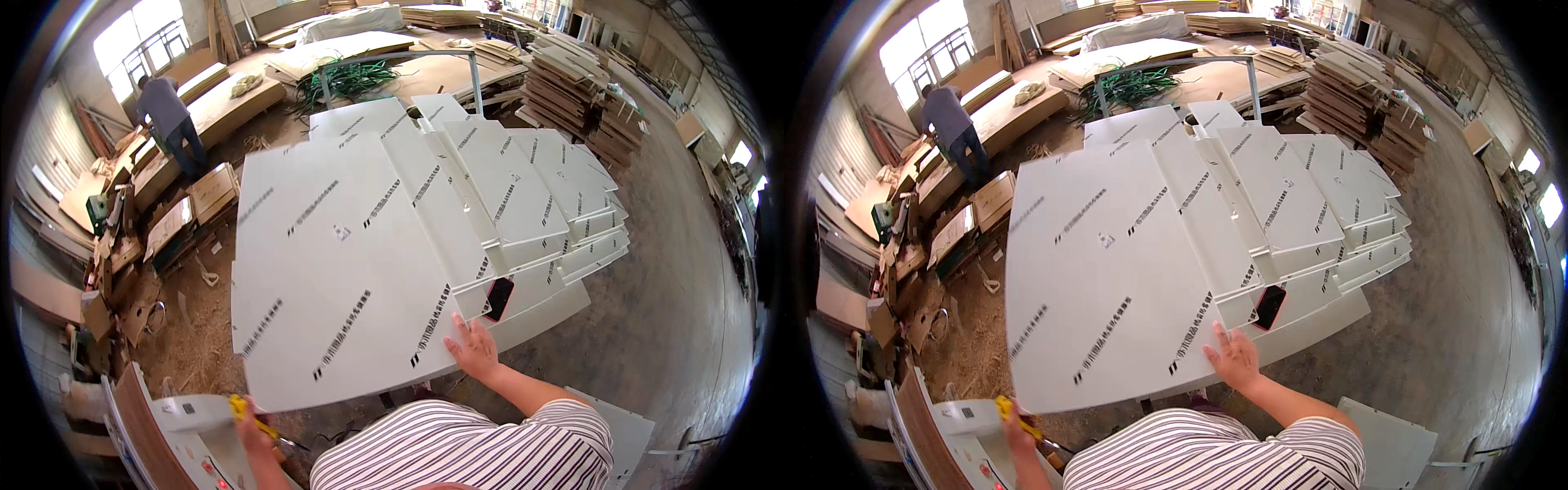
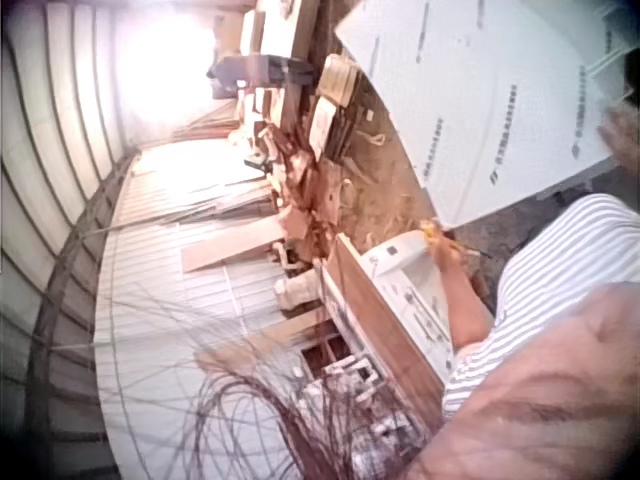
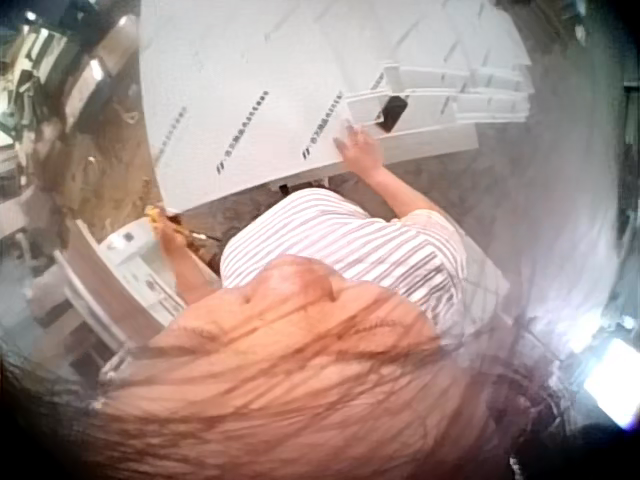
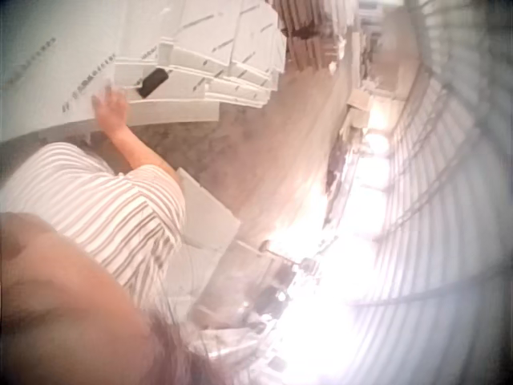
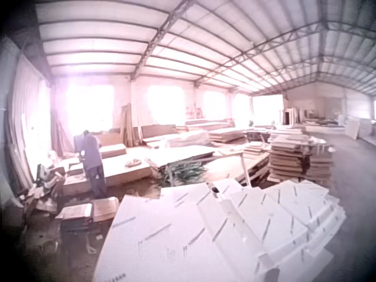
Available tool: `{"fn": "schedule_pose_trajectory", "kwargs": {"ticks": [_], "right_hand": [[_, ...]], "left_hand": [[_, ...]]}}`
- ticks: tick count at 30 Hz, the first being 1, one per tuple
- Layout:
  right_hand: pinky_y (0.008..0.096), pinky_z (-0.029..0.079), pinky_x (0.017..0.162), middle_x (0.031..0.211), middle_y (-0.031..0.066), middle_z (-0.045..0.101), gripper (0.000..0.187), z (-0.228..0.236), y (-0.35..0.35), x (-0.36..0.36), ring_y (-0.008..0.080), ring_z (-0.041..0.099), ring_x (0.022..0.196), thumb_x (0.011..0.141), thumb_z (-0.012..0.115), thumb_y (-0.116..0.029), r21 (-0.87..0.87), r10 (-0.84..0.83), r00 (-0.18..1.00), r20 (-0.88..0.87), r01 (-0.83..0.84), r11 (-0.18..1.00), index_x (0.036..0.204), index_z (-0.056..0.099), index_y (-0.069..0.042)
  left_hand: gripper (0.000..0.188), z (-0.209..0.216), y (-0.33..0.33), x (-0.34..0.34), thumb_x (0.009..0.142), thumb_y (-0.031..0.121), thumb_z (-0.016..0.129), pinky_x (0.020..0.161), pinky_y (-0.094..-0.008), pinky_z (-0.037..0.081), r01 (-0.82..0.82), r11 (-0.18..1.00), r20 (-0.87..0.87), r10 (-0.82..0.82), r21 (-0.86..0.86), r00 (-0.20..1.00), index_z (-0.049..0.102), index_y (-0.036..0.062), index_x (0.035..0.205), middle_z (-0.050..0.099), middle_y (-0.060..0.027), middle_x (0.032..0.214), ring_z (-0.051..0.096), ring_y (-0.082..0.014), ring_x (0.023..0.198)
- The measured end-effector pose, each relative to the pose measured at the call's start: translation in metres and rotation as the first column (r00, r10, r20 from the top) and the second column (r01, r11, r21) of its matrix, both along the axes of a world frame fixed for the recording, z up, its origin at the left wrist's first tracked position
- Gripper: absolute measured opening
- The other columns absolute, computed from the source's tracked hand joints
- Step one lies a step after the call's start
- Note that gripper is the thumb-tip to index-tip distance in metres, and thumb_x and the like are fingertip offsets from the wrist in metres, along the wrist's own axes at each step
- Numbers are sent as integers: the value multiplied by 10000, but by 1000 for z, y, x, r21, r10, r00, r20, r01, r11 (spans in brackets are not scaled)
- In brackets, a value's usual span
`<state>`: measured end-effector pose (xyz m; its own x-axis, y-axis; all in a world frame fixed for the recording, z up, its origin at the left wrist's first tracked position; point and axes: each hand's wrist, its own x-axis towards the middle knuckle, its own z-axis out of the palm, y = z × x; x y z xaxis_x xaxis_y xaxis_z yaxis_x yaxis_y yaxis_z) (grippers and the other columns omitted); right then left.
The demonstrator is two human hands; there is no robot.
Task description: The person repeatedly picks up white panels from a stack, places them on a machine table, and then moves them to a different stack. The person uses a yellow tool in their left hand while handling the panels with their right hand.
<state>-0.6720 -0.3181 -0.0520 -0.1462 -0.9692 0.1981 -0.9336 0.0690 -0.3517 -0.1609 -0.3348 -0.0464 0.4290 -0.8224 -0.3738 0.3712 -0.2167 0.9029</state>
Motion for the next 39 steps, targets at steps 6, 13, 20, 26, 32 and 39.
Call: {"fn": "schedule_pose_trajectory", "kwargs": {"ticks": [6,13,20,26,32,39], "right_hand": [[475,431,863,1121,274,522,636,18,-17,63,434,536,997,937,405,-502,308,54,966,255,-134,942,1369,356,-38],[416,314,1056,1312,271,459,452,68,-90,87,404,396,1261,998,348,-276,174,256,823,507,-388,905,1319,410,37],[386,491,833,1106,122,598,506,277,-28,-30,240,581,974,892,526,-437,-384,433,-316,844,208,900,1183,560,-25],[314,506,704,919,73,616,304,124,71,-125,189,614,793,873,554,-259,-64,73,0,997,485,872,1077,563,-34],[351,520,792,1027,89,612,366,26,72,-42,197,617,897,916,580,-248,177,-140,-202,969,177,968,1178,512,-2],[429,500,886,1136,142,579,383,-27,57,108,254,586,1036,965,502,-237,256,-293,-416,861,-144,956,1216,447,47]], "left_hand": [[540,193,-21,-36,909,398,580,669,-202,410,15,817,-22,-34,-576,999,505,-12,1251,599,-38,1010,534,-83,799],[446,280,-60,-180,936,353,546,602,-204,424,456,337,161,-633,-824,757,485,7,1211,601,-78,1017,523,-80,760],[207,92,-106,-184,930,274,577,608,-243,409,686,702,309,-620,-191,721,569,69,904,585,-6,799,490,-79,673],[377,-41,-80,-153,871,365,639,681,-390,453,676,702,800,-528,221,286,524,7,900,546,-161,776,538,-279,704],[394,-40,-73,-109,894,425,596,547,-341,458,291,884,412,-434,366,801,517,40,915,547,-89,786,566,-165,745],[200,-54,-43,-117,856,226,671,587,-266,484,287,958,-61,-287,-15,956,527,89,872,544,10,762,517,-109,626]]}}
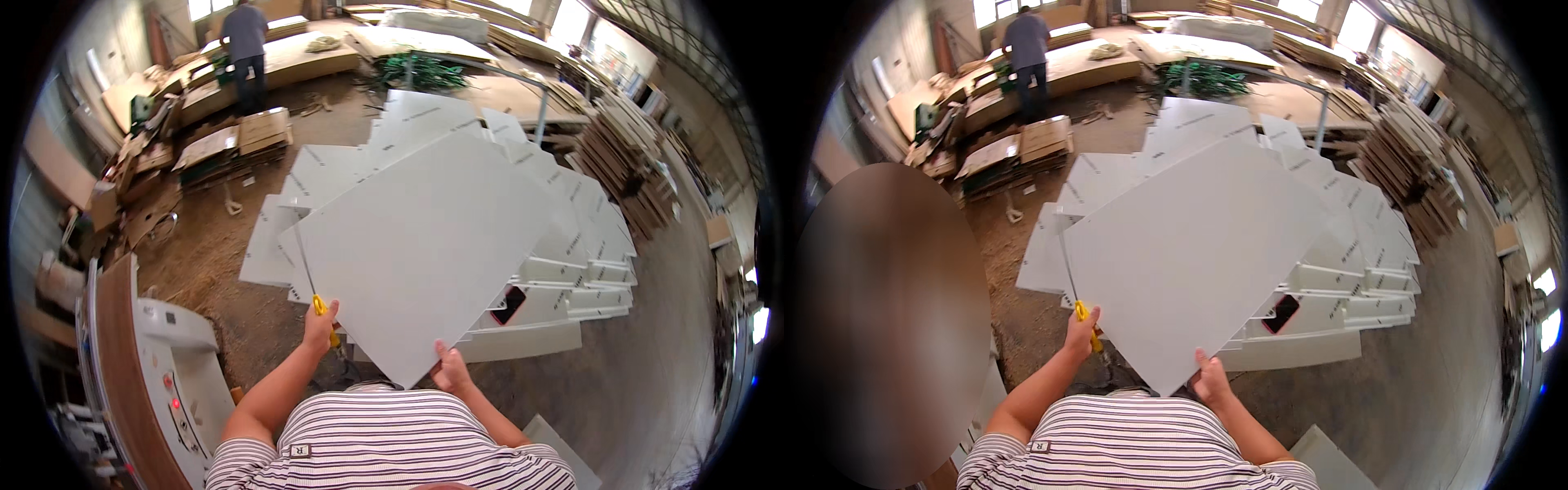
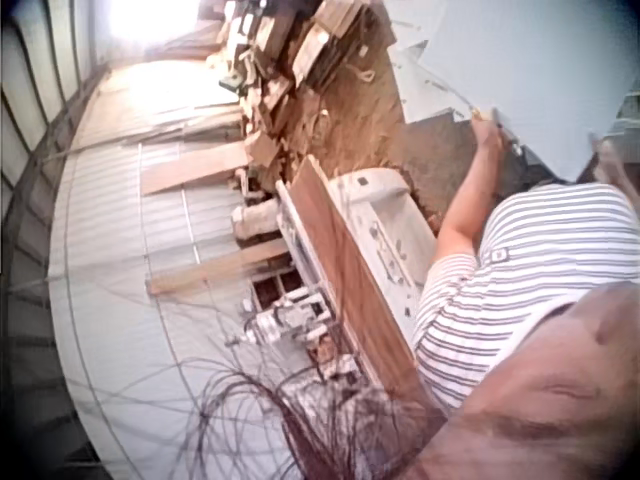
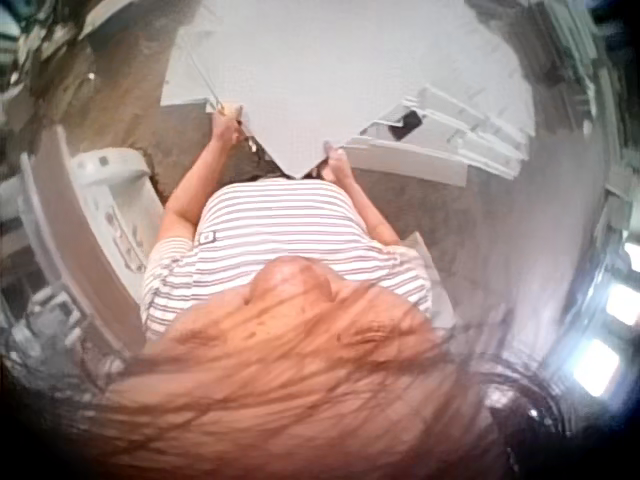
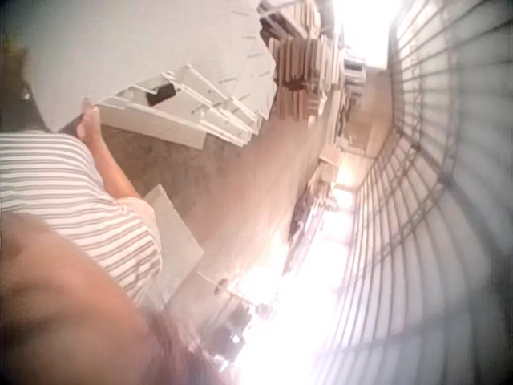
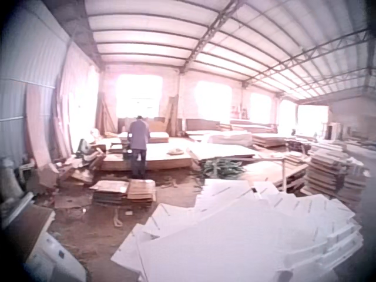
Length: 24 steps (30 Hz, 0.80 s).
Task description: The person repeatedly picks up white panels from a stack, places them on a machine table, and then moves them to a different stack. The person uses a yellow tool in their left hand while handling the panels with their right hand.
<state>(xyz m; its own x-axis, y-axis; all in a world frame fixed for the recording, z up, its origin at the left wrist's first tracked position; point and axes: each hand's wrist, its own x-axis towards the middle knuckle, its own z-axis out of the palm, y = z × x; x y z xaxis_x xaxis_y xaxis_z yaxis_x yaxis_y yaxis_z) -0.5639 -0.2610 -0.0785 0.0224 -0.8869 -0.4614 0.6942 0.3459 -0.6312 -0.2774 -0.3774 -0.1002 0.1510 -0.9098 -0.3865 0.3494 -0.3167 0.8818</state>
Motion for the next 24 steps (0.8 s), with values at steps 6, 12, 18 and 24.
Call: {"fn": "schedule_pose_trajectory", "kwargs": {"ticks": [6,12,18,24], "right_hand": [[472,454,958,1200,156,536,355,-34,8,91,281,545,1102,959,511,-186,95,348,917,193,-370,924,1252,433,-3],[472,361,1030,1269,147,490,385,-12,-6,35,298,481,1162,960,486,-213,197,11,955,296,-72,978,1266,428,13],[464,375,1025,1261,89,527,366,-7,-65,-29,282,498,1156,981,426,-292,321,-168,975,144,114,940,1266,461,-64],[449,404,1001,1285,44,542,465,-26,-83,-51,258,506,1179,961,418,-449,278,39,987,157,-82,957,1281,482,-117]], "left_hand": [[123,-18,-14,111,785,30,666,571,-291,465,-151,989,-19,151,8,988,588,38,880,594,-10,771,557,-136,621],[207,8,83,192,772,17,659,716,-325,517,-162,986,-56,163,33,985,589,49,964,621,-36,859,616,-176,761],[213,22,159,244,772,17,638,692,-329,536,-314,949,10,314,25,949,592,30,979,618,-40,847,624,-178,743],[157,88,202,220,787,34,660,615,-236,423,-444,895,200,429,39,881,553,87,889,507,46,779,499,-70,705]]}}
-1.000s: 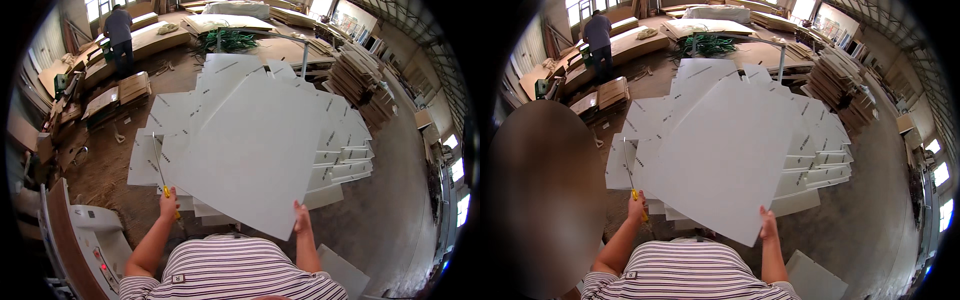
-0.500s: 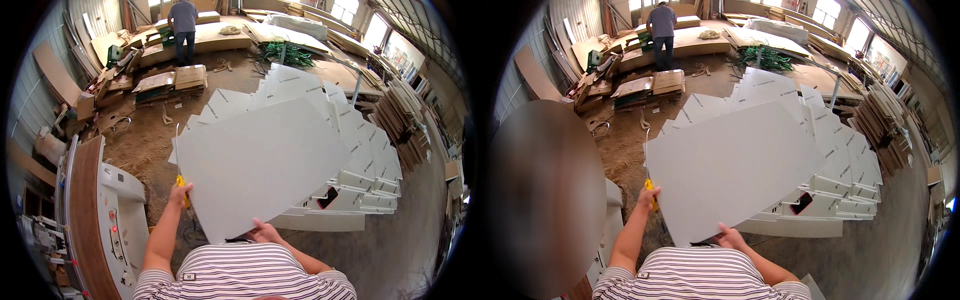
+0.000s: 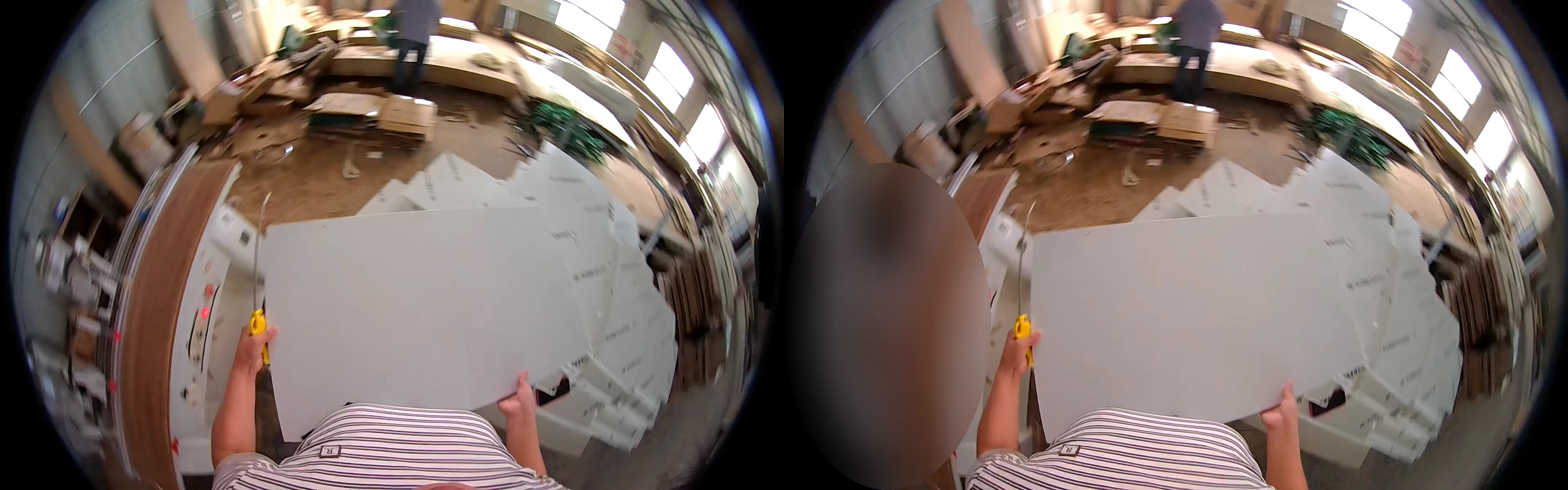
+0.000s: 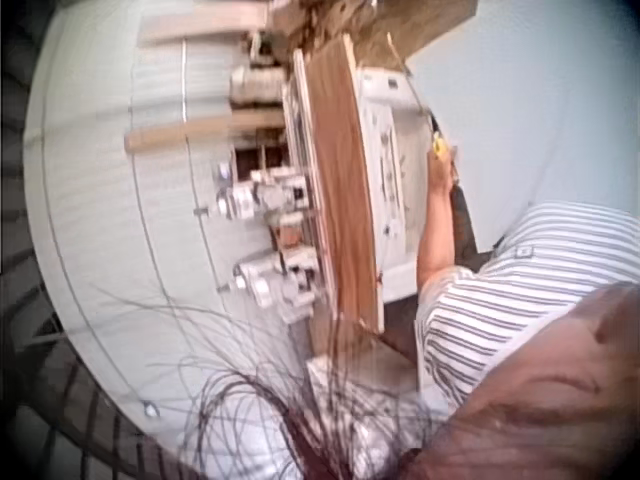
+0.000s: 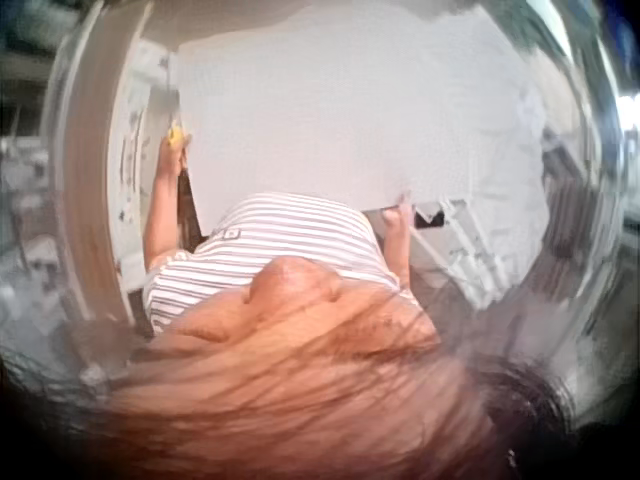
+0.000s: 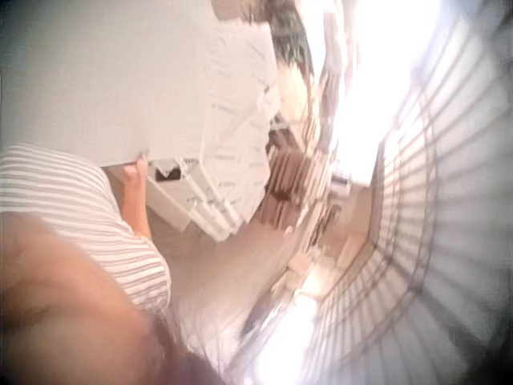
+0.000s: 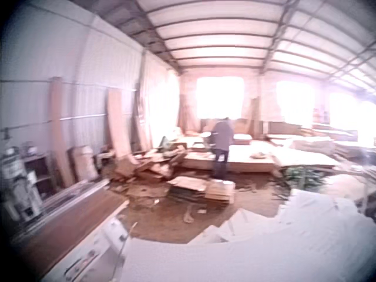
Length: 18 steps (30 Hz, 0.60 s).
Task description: The person repeatedly picks up white panels from a stack, places them on a machine table, and then moves them to a different stack. The person uses a yellow tool in their left hand while handling the panels with their right hand.
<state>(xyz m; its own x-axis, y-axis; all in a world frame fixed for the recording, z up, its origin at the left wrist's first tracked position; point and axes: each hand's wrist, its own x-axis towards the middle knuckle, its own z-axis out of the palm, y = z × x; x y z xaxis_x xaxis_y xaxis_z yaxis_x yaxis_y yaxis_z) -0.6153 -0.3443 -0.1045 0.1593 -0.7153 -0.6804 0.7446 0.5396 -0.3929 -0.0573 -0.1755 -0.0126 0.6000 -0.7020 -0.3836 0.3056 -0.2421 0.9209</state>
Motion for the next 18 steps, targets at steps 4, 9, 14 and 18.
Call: {"fn": "schedule_pose_trajectory", "kwargs": {"ticks": [4,9,14,18], "right_hand": [[445,378,1023,1321,49,514,470,58,-25,34,262,487,1199,971,398,-443,101,104,994,37,-107,989,1297,475,-113],[403,395,1008,1254,21,563,412,37,-86,81,225,515,1152,939,496,-421,-86,320,942,97,-312,946,1230,544,-133],[398,406,999,1171,9,603,349,22,-131,196,217,545,1093,896,595,-395,-32,499,857,129,-499,866,1119,601,-127],[499,374,1015,1220,83,580,395,-4,-125,316,294,524,1139,908,577,-385,-21,680,693,240,-697,717,1173,566,-92]], "left_hand": [[182,12,36,-11,791,52,662,657,-237,444,-122,990,97,129,-70,987,566,64,945,513,42,793,512,-78,724],[190,40,96,-42,811,88,678,701,-231,463,-402,886,62,426,-231,903,602,40,978,596,19,886,561,-75,784],[349,38,192,-78,820,89,672,839,-258,451,-653,709,136,698,-267,703,549,14,1138,584,-17,1018,558,-125,936],[425,33,256,-97,827,94,666,876,-284,441,-820,521,221,851,-239,476,486,4,1202,554,-52,1100,538,-157,1000]]}}
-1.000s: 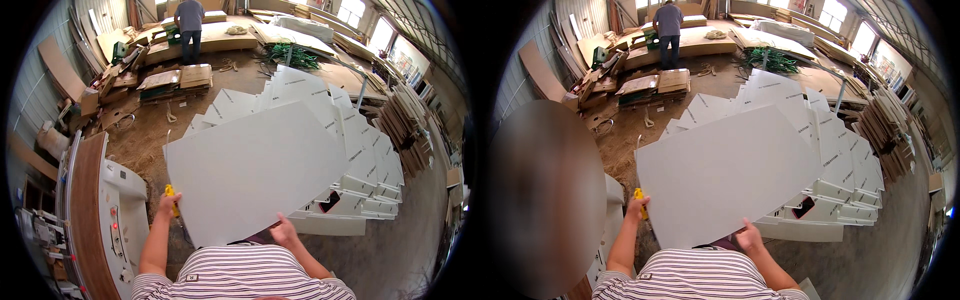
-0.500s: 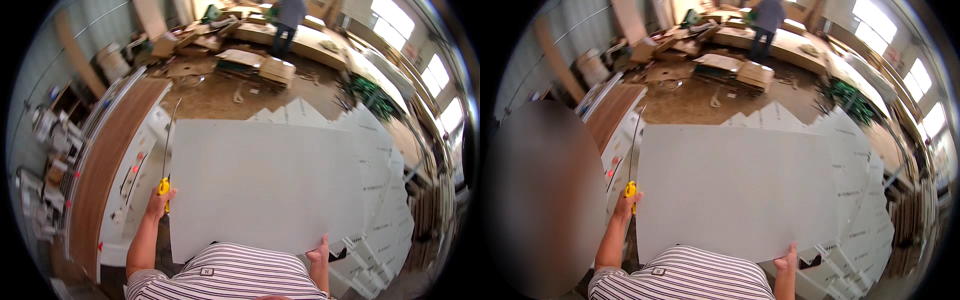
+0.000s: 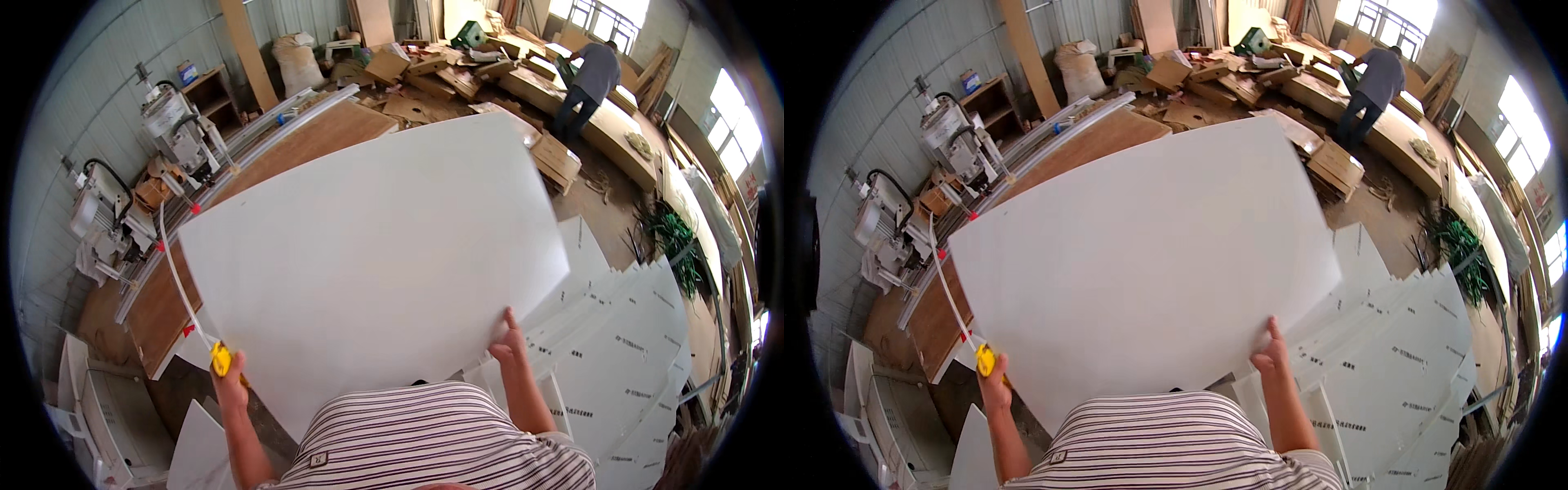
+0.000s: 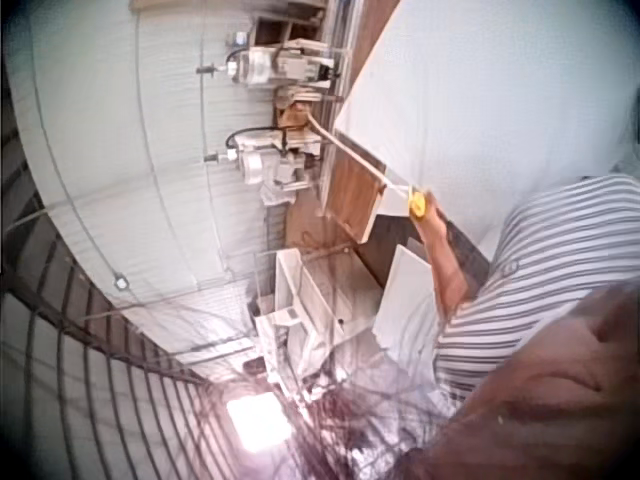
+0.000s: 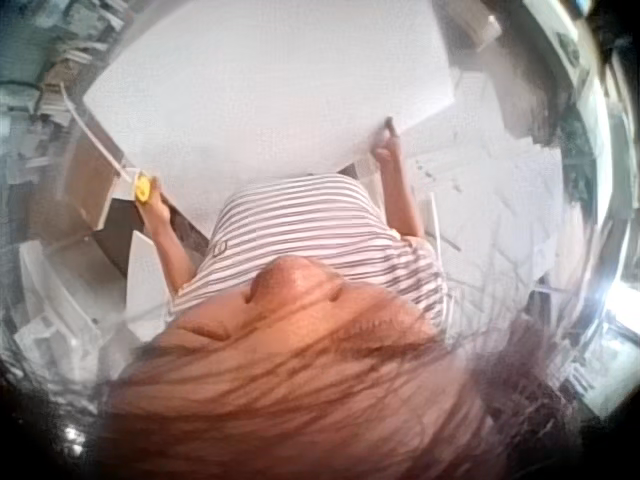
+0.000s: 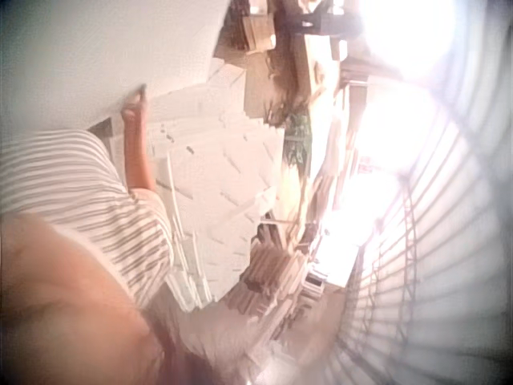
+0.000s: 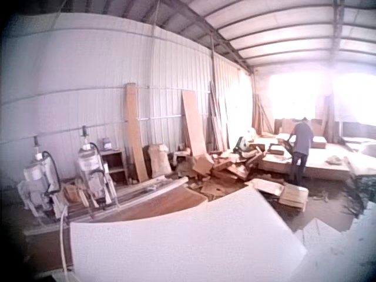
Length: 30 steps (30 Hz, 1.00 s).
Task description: The person repeatedly picks up white panels from a stack, places them on a machine table, and then moves them to a different stack. The person uses a yellow tool in their left hand while handling the panels with their right hand.
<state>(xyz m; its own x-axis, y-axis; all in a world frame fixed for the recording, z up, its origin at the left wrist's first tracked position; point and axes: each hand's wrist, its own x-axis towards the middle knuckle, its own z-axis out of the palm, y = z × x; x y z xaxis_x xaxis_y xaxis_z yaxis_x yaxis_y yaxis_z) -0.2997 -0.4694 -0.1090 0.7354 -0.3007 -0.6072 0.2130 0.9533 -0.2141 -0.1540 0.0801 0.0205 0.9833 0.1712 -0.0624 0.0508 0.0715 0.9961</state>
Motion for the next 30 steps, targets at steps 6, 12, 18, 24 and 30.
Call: {"fn": "schedule_pose_trajectory", "kwargs": {"ticks": [6,12,18,24,30], "right_hand": [[518,364,1019,1258,120,548,439,-31,66,174,300,506,1166,898,600,-373,-32,160,971,-179,-168,985,1200,546,-59],[554,336,1019,1383,164,407,593,-31,125,277,335,412,1246,893,608,-368,-89,317,921,-225,-343,935,1331,400,-27],[559,336,1019,1351,155,447,527,-18,133,343,327,442,1215,910,595,-329,-141,346,894,-284,-395,908,1316,425,-40],[480,408,992,1289,120,498,441,-28,112,401,298,488,1161,923,576,-314,-186,328,898,-292,-390,902,1244,475,-30],[448,496,898,1177,94,544,362,-33,103,465,255,551,1051,947,535,-295,-258,669,698,-254,-716,649,1216,481,-58]], "left_hand": [[497,24,57,-1,825,118,671,875,-306,442,-258,962,-8,260,91,966,417,-19,1230,537,-74,1113,528,-179,1003],[484,28,100,39,810,159,692,834,-309,455,-309,943,-42,316,121,948,452,-15,1193,544,-66,1055,531,-165,930],[489,-10,115,86,804,150,697,841,-322,452,-443,892,-149,451,87,880,456,-13,1197,546,-68,1056,538,-177,944],[259,-24,79,142,814,116,658,686,-281,445,-377,913,-209,404,156,891,547,3,1019,557,-22,873,531,-124,776],[186,-125,42,190,803,97,632,603,-266,420,-250,917,-254,333,311,908,571,3,952,536,16,783,496,-93,692]]}}
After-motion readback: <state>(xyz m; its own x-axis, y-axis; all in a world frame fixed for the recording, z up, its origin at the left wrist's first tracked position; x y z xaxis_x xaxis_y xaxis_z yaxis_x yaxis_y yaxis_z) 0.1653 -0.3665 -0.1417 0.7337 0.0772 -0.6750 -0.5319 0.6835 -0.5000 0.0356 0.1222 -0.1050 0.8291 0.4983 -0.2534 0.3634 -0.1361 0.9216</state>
